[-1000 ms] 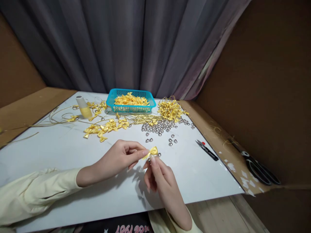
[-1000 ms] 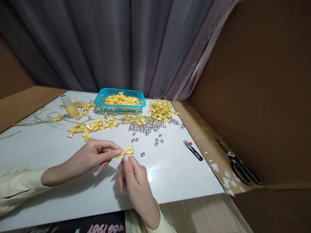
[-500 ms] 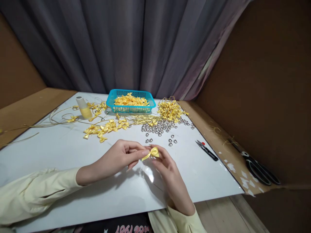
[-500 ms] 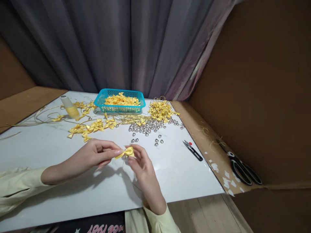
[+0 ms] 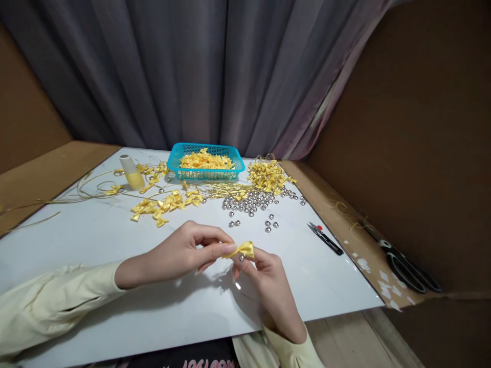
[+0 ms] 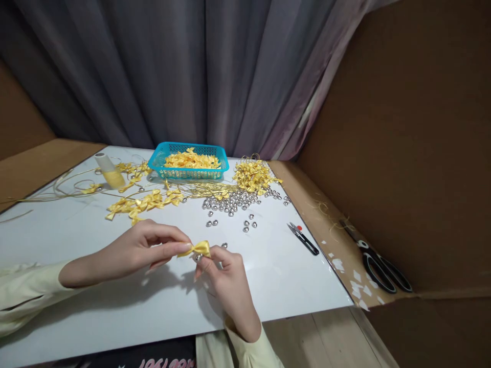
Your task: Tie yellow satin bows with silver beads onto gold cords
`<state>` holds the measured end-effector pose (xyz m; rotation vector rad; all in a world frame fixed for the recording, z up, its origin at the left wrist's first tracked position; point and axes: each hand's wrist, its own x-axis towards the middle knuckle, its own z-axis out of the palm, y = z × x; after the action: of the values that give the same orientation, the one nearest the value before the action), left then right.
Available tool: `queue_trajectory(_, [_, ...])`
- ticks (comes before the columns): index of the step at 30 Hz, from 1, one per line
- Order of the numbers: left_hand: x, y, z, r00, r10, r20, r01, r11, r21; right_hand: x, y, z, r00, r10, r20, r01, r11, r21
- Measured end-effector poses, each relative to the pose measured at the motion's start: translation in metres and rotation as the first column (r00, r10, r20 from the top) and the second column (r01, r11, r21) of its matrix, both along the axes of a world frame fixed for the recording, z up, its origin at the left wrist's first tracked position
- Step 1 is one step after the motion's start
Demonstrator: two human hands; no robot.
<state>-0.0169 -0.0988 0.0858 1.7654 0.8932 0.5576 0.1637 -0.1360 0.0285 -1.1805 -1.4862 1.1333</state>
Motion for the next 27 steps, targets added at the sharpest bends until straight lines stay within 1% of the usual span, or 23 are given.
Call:
queue_trajectory(4, [-0.002, -0.002, -0.001, 0.997, -0.075, 0.027, 0.077, 0.994, -0.081, 0.003, 0.000, 0.001, 0.996, -0.046, 0.074, 0.039, 0.995, 0.095])
queue_trajectory(7, [-0.003, -0.003, -0.001, 0.994, -0.093, 0.057, 0.099, 0.988, -0.119, 0.005, 0.003, -0.002, 0.992, -0.095, 0.085, 0.086, 0.991, 0.102])
queue_trajectory(13, [-0.003, -0.002, -0.002, 0.996, -0.074, 0.058, 0.078, 0.994, -0.074, 0.006, 0.006, -0.003, 0.988, -0.117, 0.098, 0.107, 0.989, 0.100])
queue_trajectory(17, [-0.003, -0.001, -0.003, 0.994, -0.078, 0.078, 0.085, 0.992, -0.092, 0.006, 0.006, -0.002, 0.989, -0.088, 0.120, 0.076, 0.992, 0.101])
queue_trajectory(18, [-0.003, -0.001, -0.002, 0.993, -0.081, 0.082, 0.090, 0.991, -0.102, 0.007, 0.006, -0.002, 0.989, -0.068, 0.133, 0.052, 0.991, 0.121])
queue_trajectory(20, [-0.003, -0.001, 0.000, 0.993, -0.089, 0.077, 0.098, 0.988, -0.122, 0.010, 0.006, -0.001, 0.984, -0.043, 0.175, 0.006, 0.978, 0.207])
queue_trajectory(22, [-0.002, 0.000, 0.002, 0.993, -0.104, 0.059, 0.111, 0.986, -0.122, 0.013, 0.005, 0.000, 0.972, -0.073, 0.222, 0.003, 0.955, 0.298])
queue_trajectory(23, [-0.001, 0.001, 0.003, 0.993, -0.108, 0.050, 0.112, 0.989, -0.099, 0.014, 0.004, 0.002, 0.967, -0.094, 0.237, 0.015, 0.950, 0.313])
queue_trajectory(24, [0.000, 0.002, 0.003, 0.993, -0.111, 0.043, 0.113, 0.992, -0.059, 0.015, 0.002, 0.003, 0.964, -0.107, 0.244, 0.031, 0.955, 0.296])
queue_trajectory(25, [0.001, 0.003, 0.003, 0.993, -0.113, 0.041, 0.113, 0.994, -0.005, 0.015, 0.000, 0.004, 0.965, -0.105, 0.241, 0.045, 0.968, 0.245])
queue_trajectory(27, [0.003, 0.004, 0.001, 0.992, -0.118, 0.055, 0.111, 0.988, 0.109, 0.015, -0.003, 0.008, 0.980, -0.063, 0.191, 0.049, 0.996, 0.078])
